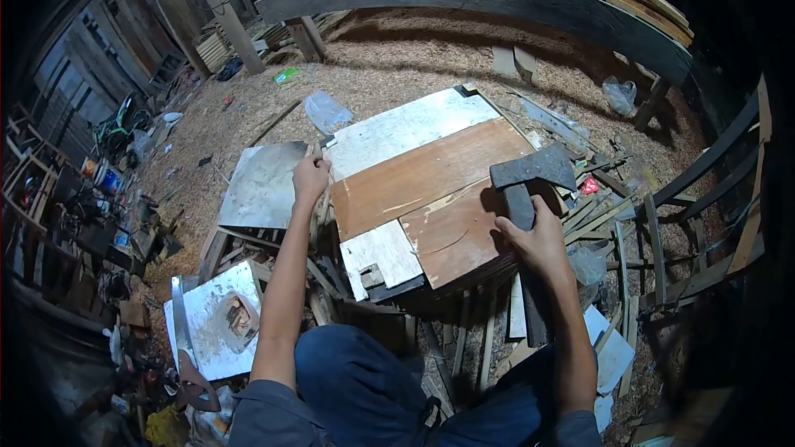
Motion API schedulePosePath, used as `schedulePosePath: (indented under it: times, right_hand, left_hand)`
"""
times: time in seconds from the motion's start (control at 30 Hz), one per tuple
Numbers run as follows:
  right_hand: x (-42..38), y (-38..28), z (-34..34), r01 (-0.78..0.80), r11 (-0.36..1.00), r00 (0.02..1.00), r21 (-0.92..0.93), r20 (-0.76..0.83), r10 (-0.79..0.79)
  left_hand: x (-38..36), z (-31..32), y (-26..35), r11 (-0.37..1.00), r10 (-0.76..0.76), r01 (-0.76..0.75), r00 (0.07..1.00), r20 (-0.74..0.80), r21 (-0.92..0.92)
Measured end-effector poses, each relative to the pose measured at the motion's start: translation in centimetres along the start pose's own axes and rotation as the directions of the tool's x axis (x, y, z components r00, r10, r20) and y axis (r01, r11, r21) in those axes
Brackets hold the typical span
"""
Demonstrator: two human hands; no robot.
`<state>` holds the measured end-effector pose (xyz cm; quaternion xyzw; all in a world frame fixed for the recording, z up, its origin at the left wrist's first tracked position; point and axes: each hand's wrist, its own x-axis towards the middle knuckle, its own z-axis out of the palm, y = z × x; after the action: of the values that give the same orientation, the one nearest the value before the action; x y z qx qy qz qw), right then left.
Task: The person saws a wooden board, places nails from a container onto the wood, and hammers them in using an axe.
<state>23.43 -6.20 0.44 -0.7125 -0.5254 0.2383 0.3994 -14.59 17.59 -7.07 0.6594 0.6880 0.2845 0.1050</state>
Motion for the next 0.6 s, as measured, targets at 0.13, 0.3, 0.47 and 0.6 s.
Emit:
schedulePosePath:
  times: [0.13, 0.3, 0.47, 0.6]
  right_hand:
    - [0.0, -0.5, -0.1, -0.013, 0.999, 1.000, -0.035, 0.003, 0.013]
    - [0.0, -0.4, -0.1, -0.020, 0.998, 1.000, -0.058, -0.004, 0.020]
    - [0.1, 0.1, 0.1, -0.010, 1.000, 1.000, -0.019, 0.005, 0.010]
    - [0.1, -0.3, -0.1, -0.034, 0.999, 0.999, -0.026, 0.018, 0.034]
  left_hand:
    - [0.7, 0.5, -0.7, 0.990, -0.079, 0.081, 0.997, 0.021, -0.119]
    - [1.4, 2.5, -2.6, 0.958, -0.079, 0.066, 0.996, -0.035, -0.278]
    - [-0.5, 1.2, 0.8, 0.993, 0.018, -0.042, 0.977, -0.211, -0.108]
    - [-3.5, -0.2, 7.3, 0.927, 0.270, -0.324, 0.927, -0.260, -0.190]
